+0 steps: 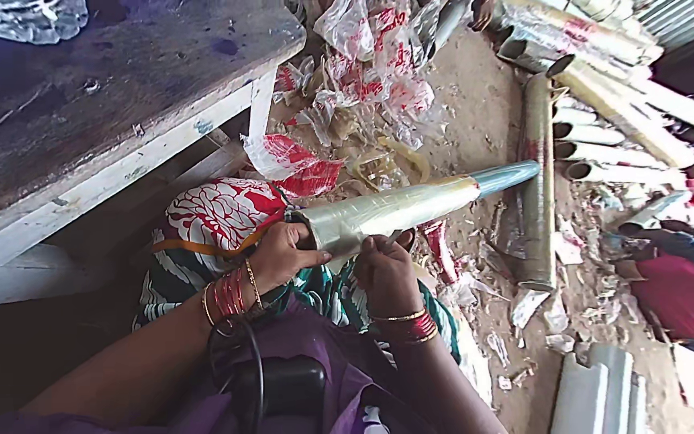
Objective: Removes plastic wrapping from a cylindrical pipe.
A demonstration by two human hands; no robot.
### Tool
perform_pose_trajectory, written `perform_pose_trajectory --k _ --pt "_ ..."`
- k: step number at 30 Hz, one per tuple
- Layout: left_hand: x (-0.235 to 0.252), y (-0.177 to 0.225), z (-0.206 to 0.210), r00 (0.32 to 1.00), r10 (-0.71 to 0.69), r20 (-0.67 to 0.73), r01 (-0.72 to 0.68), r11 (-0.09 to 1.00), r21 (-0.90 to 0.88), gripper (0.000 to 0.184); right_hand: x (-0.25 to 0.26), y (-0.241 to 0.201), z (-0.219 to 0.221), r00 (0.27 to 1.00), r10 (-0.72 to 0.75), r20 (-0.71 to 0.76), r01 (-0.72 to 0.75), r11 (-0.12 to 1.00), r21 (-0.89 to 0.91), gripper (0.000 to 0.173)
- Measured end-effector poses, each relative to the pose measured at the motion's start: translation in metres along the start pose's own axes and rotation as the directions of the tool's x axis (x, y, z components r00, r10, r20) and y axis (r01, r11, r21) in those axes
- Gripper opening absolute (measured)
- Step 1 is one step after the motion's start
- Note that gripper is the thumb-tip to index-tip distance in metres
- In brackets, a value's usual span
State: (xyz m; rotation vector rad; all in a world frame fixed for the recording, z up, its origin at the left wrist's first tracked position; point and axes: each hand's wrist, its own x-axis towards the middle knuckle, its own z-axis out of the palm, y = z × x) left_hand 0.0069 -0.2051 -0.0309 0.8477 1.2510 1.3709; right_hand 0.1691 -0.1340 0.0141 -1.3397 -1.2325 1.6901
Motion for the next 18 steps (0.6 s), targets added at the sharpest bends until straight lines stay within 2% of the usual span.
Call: perform_pose_trajectory --k 3,5,6,7,8,9,10,11,13,16,18 --pt "-0.001 0.005 0.003 0.998 -0.052 -0.031 0.050 0.997 -0.065 0.015 0.005 0.010 -0.017 0.999 0.018 0.032 -0.018 1.000 0.016 0.024" --pt "-0.001 0.007 0.006 0.997 -0.066 -0.037 0.063 0.995 -0.077 0.018 0.013 0.019 -0.030 0.986 -0.078 0.147 0.101 0.981 -0.163 0.018" --pt "-0.001 0.008 0.006 0.997 -0.064 -0.032 0.062 0.996 -0.071 0.019 0.017 0.021 -0.034 0.970 -0.149 0.192 0.202 0.934 -0.295 0.016" --pt "0.000 0.008 0.006 0.998 -0.055 -0.032 0.053 0.997 -0.055 0.020 0.021 0.019 -0.035 0.944 -0.232 0.236 0.319 0.827 -0.463 0.022" --pt "0.001 0.007 0.007 0.998 -0.047 -0.047 0.046 0.999 -0.024 0.019 0.022 0.015 -0.033 0.915 -0.301 0.268 0.403 0.671 -0.622 0.035" --pt "0.000 0.005 0.009 0.997 -0.036 -0.063 0.038 0.999 0.035 0.020 0.021 0.011 -0.027 0.894 -0.351 0.278 0.434 0.525 -0.732 0.047" --pt "0.000 0.001 0.010 0.997 -0.008 -0.078 0.017 0.992 0.122 0.022 0.020 0.007 -0.021 0.883 -0.373 0.284 0.436 0.431 -0.790 0.051" --pt "0.000 -0.003 0.010 0.996 0.020 -0.091 0.000 0.975 0.223 0.025 0.020 0.005 -0.016 0.878 -0.378 0.294 0.439 0.390 -0.810 0.049" --pt "-0.002 -0.005 0.011 0.989 0.080 -0.123 -0.013 0.886 0.464 0.039 0.024 0.006 -0.011 0.861 -0.374 0.346 0.493 0.443 -0.749 0.040" --pt "-0.012 0.004 0.022 0.968 0.153 -0.198 0.047 0.668 0.743 0.066 0.029 0.017 -0.019 0.876 -0.310 0.369 0.468 0.730 -0.498 0.040" --pt "-0.021 0.008 0.028 0.940 0.256 -0.227 0.062 0.524 0.849 0.075 0.030 0.025 -0.026 0.884 -0.285 0.370 0.421 0.828 -0.370 0.038"
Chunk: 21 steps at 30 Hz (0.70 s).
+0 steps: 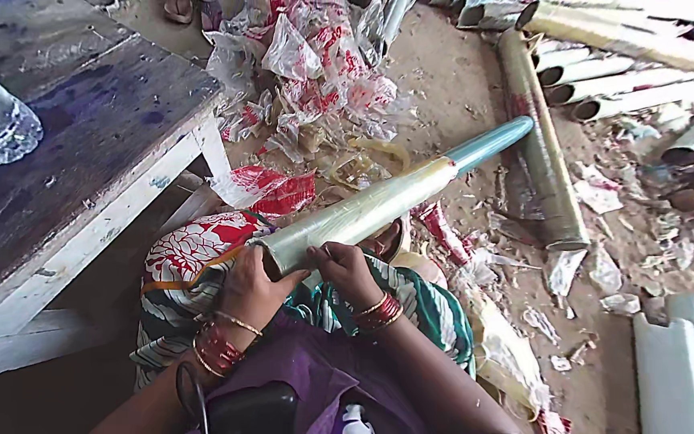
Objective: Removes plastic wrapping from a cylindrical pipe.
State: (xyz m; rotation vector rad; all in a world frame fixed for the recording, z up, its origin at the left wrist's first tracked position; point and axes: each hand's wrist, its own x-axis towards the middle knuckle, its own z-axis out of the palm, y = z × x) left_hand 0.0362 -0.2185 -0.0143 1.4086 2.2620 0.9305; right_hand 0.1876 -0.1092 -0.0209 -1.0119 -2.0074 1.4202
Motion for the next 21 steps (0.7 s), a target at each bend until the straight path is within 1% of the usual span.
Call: perform_pose_trajectory --k 1,2,3,4,5,6,7,8,10,12,14,15,16,18,21 --pt "-0.005 0.003 -0.002 0.998 0.037 -0.048 -0.033 0.997 0.077 0.075 -0.002 0.003 0.000 1.000 -0.002 0.003 0.001 0.999 0.037 0.038" --pt "-0.009 0.005 -0.005 0.990 0.104 -0.095 -0.088 0.983 0.162 0.073 -0.003 0.005 0.001 1.000 -0.012 0.004 0.012 0.999 0.053 0.038" --pt "-0.008 0.005 -0.005 0.967 0.212 -0.143 -0.172 0.953 0.248 0.075 -0.003 0.008 0.002 0.999 -0.033 -0.002 0.033 0.998 0.061 0.038" --pt "-0.005 0.006 -0.005 0.938 0.318 -0.139 -0.269 0.919 0.290 0.081 -0.002 0.010 0.004 0.998 -0.062 -0.016 0.063 0.996 0.069 0.038" --pt "0.002 0.007 -0.004 0.922 0.383 -0.060 -0.350 0.889 0.296 0.095 -0.001 0.012 0.006 0.995 -0.094 -0.035 0.097 0.992 0.079 0.037" --pt "0.010 0.009 -0.002 0.920 0.388 0.061 -0.389 0.875 0.290 0.113 -0.001 0.014 0.008 0.991 -0.121 -0.052 0.125 0.988 0.093 0.036" --pt "0.019 0.011 -0.001 0.919 0.344 0.192 -0.389 0.867 0.312 0.125 -0.003 0.015 0.009 0.988 -0.136 -0.069 0.143 0.985 0.101 0.036" --pt "0.028 0.014 0.000 0.909 0.294 0.294 -0.389 0.852 0.351 0.129 -0.006 0.014 0.010 0.985 -0.149 -0.088 0.157 0.983 0.095 0.036" --pt "0.039 0.010 -0.001 0.878 0.310 0.364 -0.440 0.821 0.363 0.123 -0.013 0.014 0.008 0.980 -0.145 -0.135 0.156 0.985 0.076 0.036" --pt "0.044 0.009 -0.007 0.872 0.267 0.410 -0.417 0.843 0.339 0.114 -0.025 0.015 0.004 0.977 -0.098 -0.190 0.117 0.989 0.093 0.035" --pt "0.055 0.014 -0.016 0.868 0.132 0.478 -0.323 0.883 0.342 0.111 -0.034 0.013 -0.001 0.967 0.008 -0.254 0.035 0.986 0.164 0.032" --pt "0.061 0.017 -0.019 0.858 0.052 0.511 -0.254 0.907 0.334 0.110 -0.038 0.012 -0.005 0.956 0.071 -0.284 -0.008 0.976 0.217 0.030" --pt "0.068 0.017 -0.021 0.847 0.004 0.532 -0.202 0.928 0.313 0.109 -0.041 0.011 -0.008 0.943 0.120 -0.311 -0.034 0.963 0.266 0.028" --pt "0.076 0.012 -0.023 0.831 -0.014 0.556 -0.149 0.958 0.246 0.107 -0.047 0.010 -0.015 0.922 0.153 -0.356 -0.049 0.957 0.285 0.026" --pt "0.084 0.013 -0.028 0.799 -0.048 0.600 -0.053 0.987 0.150 0.098 -0.054 0.001 -0.031 0.887 0.158 -0.433 -0.048 0.966 0.255 0.024"
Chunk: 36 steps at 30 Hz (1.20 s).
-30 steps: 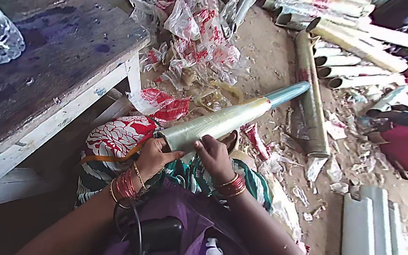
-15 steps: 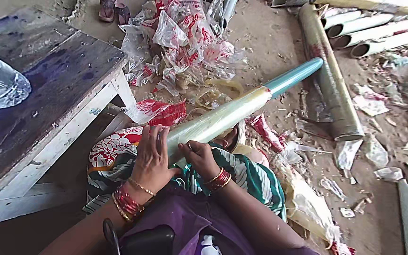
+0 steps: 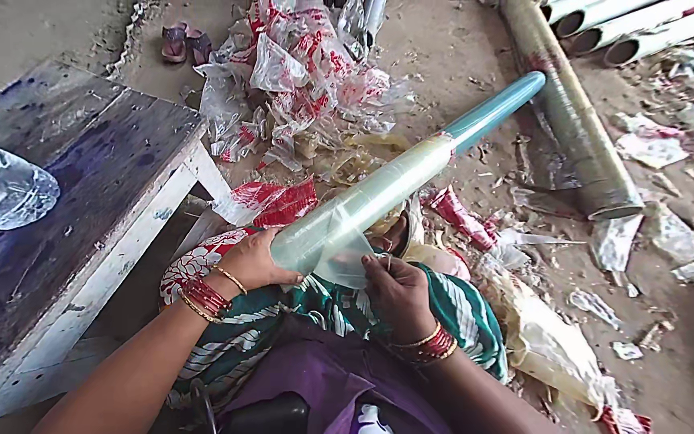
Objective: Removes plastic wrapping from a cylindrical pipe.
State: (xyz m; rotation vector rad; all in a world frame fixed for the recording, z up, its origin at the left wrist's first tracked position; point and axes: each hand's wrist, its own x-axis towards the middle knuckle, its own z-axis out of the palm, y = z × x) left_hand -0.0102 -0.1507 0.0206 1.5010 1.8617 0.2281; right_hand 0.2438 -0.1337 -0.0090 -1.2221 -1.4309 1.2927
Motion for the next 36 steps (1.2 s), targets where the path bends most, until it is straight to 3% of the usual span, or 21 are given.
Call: perform_pose_trajectory --k 4,7,10,13,15,17,19,20,22,24,26,31,36 --pt "0.004 -0.004 -0.006 0.992 -0.055 0.111 0.068 0.990 -0.123 0.087 0.002 -0.018 -0.026 0.994 0.103 -0.048 -0.101 0.994 0.043 0.024" --pt "0.006 -0.004 -0.006 0.989 -0.062 0.136 0.076 0.992 -0.101 0.097 0.010 -0.008 -0.043 0.979 0.196 0.060 -0.193 0.979 -0.062 0.025" --pt "0.000 0.012 0.004 0.998 0.068 0.003 -0.068 0.989 0.129 0.104 0.033 -0.012 -0.066 0.981 0.173 0.085 -0.142 0.949 -0.283 0.029" --pt "-0.004 0.050 0.041 0.978 0.193 -0.082 -0.145 0.904 0.403 0.098 0.063 -0.023 -0.068 0.995 0.096 0.026 -0.063 0.807 -0.587 0.043" --pt "0.002 0.075 0.059 0.997 0.073 -0.002 -0.062 0.854 0.517 0.105 0.085 -0.024 -0.047 0.965 0.246 0.092 -0.130 0.753 -0.645 0.054" --pt "0.004 0.086 0.070 0.999 0.038 0.013 -0.039 0.822 0.567 0.111 0.098 -0.024 -0.024 0.896 0.425 0.130 -0.215 0.671 -0.710 0.062" --pt "0.005 0.091 0.074 0.999 0.000 0.039 -0.023 0.811 0.585 0.117 0.099 -0.024 -0.012 0.856 0.508 0.100 -0.251 0.576 -0.778 0.061" --pt "0.006 0.094 0.074 0.998 -0.025 0.052 -0.011 0.805 0.594 0.119 0.098 -0.023 -0.011 0.843 0.526 0.110 -0.260 0.577 -0.774 0.057" --pt "0.009 0.097 0.072 0.996 -0.072 0.059 0.023 0.805 0.593 0.121 0.097 -0.013 -0.015 0.849 0.496 0.182 -0.252 0.684 -0.685 0.048" --pt "0.014 0.097 0.067 0.993 -0.108 0.046 0.061 0.813 0.580 0.122 0.094 -0.002 -0.016 0.881 0.417 0.225 -0.265 0.827 -0.496 0.041" --pt "0.020 0.095 0.060 0.989 -0.147 0.031 0.107 0.832 0.544 0.122 0.090 0.002 -0.014 0.907 0.385 0.171 -0.319 0.893 -0.317 0.038" --pt "0.033 0.089 0.031 0.968 -0.233 0.088 0.177 0.892 0.415 0.126 0.077 -0.003 -0.019 0.924 0.382 0.027 -0.381 0.924 -0.028 0.035" --pt "0.042 0.076 0.016 0.956 -0.255 0.147 0.191 0.917 0.350 0.125 0.066 -0.010 -0.022 0.912 0.404 -0.065 -0.400 0.914 0.070 0.035"
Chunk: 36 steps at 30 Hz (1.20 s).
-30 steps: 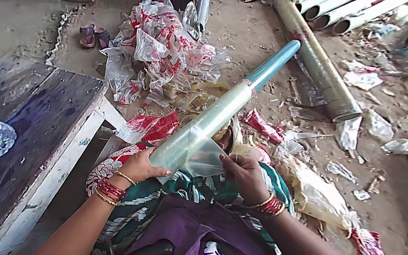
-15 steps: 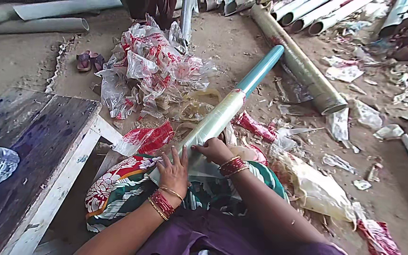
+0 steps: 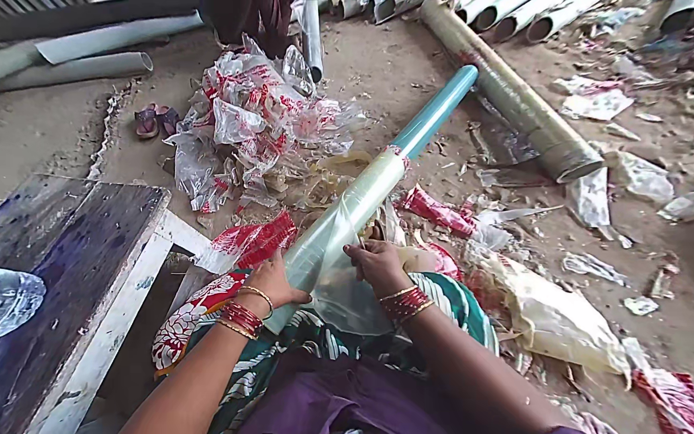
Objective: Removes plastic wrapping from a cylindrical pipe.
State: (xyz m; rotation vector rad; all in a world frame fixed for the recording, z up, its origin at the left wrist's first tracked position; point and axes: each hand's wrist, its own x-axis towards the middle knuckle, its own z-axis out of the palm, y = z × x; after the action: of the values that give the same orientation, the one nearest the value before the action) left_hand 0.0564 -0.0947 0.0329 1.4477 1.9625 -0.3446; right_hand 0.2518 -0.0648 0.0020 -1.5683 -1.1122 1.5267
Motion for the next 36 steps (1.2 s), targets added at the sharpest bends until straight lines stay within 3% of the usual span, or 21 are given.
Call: perform_pose_trajectory --k 4,7,10,14,21,25,27,28,30,31,33,36 --pt "0.011 -0.019 -0.009 0.999 0.044 0.030 -0.041 0.994 -0.105 0.120 -0.010 -0.020 -0.027 0.995 0.013 -0.095 -0.002 0.993 0.115 0.025" --pt "0.022 -0.028 -0.011 0.994 0.081 0.075 -0.065 0.980 -0.189 0.111 -0.002 -0.028 -0.054 0.994 -0.006 -0.107 0.012 0.998 0.057 0.024" --pt "0.032 -0.042 -0.011 0.987 0.100 0.128 -0.045 0.927 -0.373 0.088 0.029 -0.027 -0.076 0.994 -0.034 -0.105 0.030 0.999 -0.036 0.022" --pt "0.043 -0.054 -0.021 0.942 0.226 0.249 -0.024 0.784 -0.621 0.052 0.060 -0.027 -0.085 0.987 -0.144 -0.070 0.127 0.971 -0.204 0.024" --pt "0.022 -0.056 -0.021 0.868 0.374 0.328 -0.064 0.737 -0.673 0.046 0.045 -0.092 -0.084 0.988 -0.137 -0.071 0.118 0.969 -0.217 0.024" --pt "0.022 -0.066 0.004 0.876 0.368 0.311 -0.076 0.743 -0.665 0.042 0.060 -0.086 -0.073 0.996 -0.087 -0.038 0.080 0.986 -0.143 0.024" --pt "0.020 -0.064 0.009 0.907 0.340 0.249 -0.125 0.781 -0.612 0.049 0.057 -0.080 -0.067 0.991 -0.111 -0.076 0.101 0.988 -0.121 0.025" --pt "0.018 -0.063 0.011 0.922 0.330 0.204 -0.166 0.811 -0.561 0.056 0.053 -0.078 -0.069 0.982 -0.161 -0.096 0.132 0.957 -0.258 0.027" --pt "0.011 -0.063 0.015 0.942 0.330 0.055 -0.278 0.864 -0.420 0.073 0.041 -0.077 -0.077 0.945 -0.301 -0.128 0.140 0.726 -0.673 0.039" --pt "0.006 -0.063 0.020 0.935 0.353 -0.041 -0.344 0.870 -0.352 0.078 0.031 -0.076 -0.080 0.924 -0.360 -0.127 0.133 0.615 -0.777 0.046" --pt "-0.008 -0.064 0.038 0.872 0.407 -0.270 -0.470 0.852 -0.231 0.080 0.007 -0.063 -0.075 0.842 -0.535 -0.071 0.232 0.478 -0.847 0.052" --pt "-0.016 -0.065 0.071 0.697 0.469 -0.542 -0.591 0.804 -0.064 0.069 -0.023 -0.026 -0.043 0.592 -0.773 0.227 0.628 0.265 -0.732 0.023"
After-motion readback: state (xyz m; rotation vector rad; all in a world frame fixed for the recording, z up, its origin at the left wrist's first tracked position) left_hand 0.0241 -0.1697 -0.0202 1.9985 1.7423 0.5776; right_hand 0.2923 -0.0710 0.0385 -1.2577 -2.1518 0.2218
